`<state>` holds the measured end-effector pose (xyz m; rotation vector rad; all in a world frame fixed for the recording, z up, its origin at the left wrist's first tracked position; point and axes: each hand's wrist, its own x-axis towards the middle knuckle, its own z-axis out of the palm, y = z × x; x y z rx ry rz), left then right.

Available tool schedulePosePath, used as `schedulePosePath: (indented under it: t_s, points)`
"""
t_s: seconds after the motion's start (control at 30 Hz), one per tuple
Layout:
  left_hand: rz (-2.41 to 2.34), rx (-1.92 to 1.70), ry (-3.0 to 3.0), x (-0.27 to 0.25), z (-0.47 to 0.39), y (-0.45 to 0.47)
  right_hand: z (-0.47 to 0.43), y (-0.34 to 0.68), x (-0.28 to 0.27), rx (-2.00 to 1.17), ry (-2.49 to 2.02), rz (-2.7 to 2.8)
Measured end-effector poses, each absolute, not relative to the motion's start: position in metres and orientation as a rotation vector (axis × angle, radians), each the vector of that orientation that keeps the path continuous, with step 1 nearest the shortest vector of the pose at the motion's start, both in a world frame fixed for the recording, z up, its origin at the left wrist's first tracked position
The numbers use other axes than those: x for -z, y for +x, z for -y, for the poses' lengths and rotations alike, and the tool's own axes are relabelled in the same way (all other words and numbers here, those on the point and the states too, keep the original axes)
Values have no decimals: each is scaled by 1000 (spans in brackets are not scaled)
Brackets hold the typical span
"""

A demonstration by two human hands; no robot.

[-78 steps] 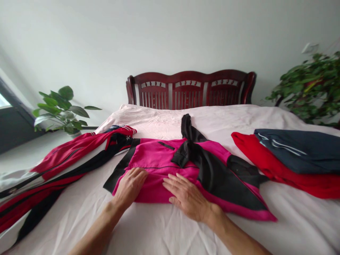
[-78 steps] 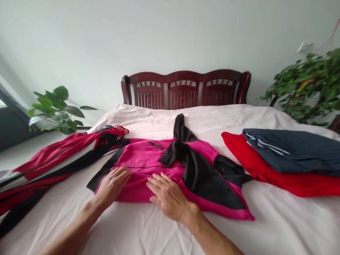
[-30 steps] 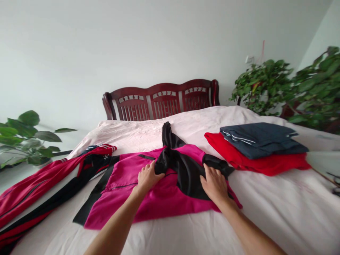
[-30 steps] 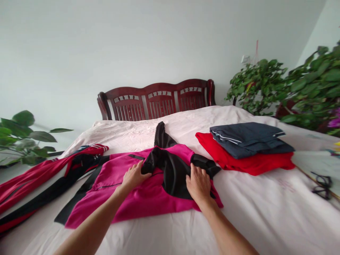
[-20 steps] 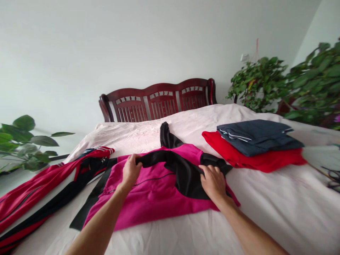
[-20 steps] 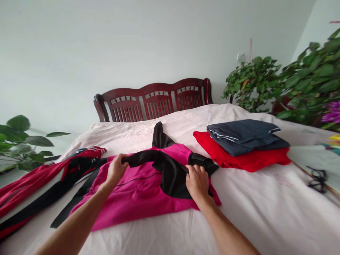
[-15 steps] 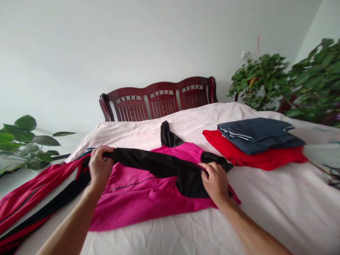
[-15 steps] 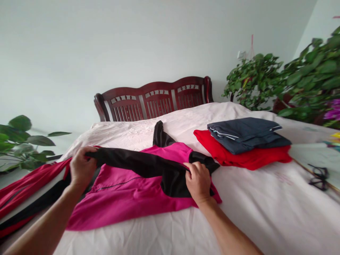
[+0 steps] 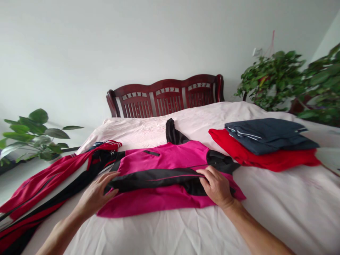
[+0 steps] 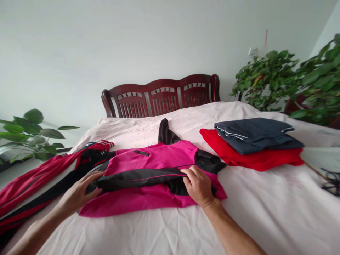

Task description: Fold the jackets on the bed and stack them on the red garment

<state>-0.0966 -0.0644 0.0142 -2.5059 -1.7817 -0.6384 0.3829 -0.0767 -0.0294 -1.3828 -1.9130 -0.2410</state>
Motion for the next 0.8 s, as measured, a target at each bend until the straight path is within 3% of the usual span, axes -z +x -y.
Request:
schedulePosePath:
  t_s: [0.23, 0.4, 0.5, 0.63, 0.8]
  points:
    - [1723, 242, -2554, -30, 39, -67, 77, 386, 30, 289, -1316, 1929]
    - [1666, 542, -2117, -53, 57, -73, 77, 388, 30, 315, -1228, 1889]
    - [1632, 522, -2019, -45, 82, -85, 82, 387, 32, 207, -1222, 1984]
    - [1684, 386, -2321, -12, 113, -105, 92, 382, 32, -44, -1302, 2292]
    - [1819, 507, -2346, 1, 133, -127, 103, 382, 24, -254, -1390, 2385]
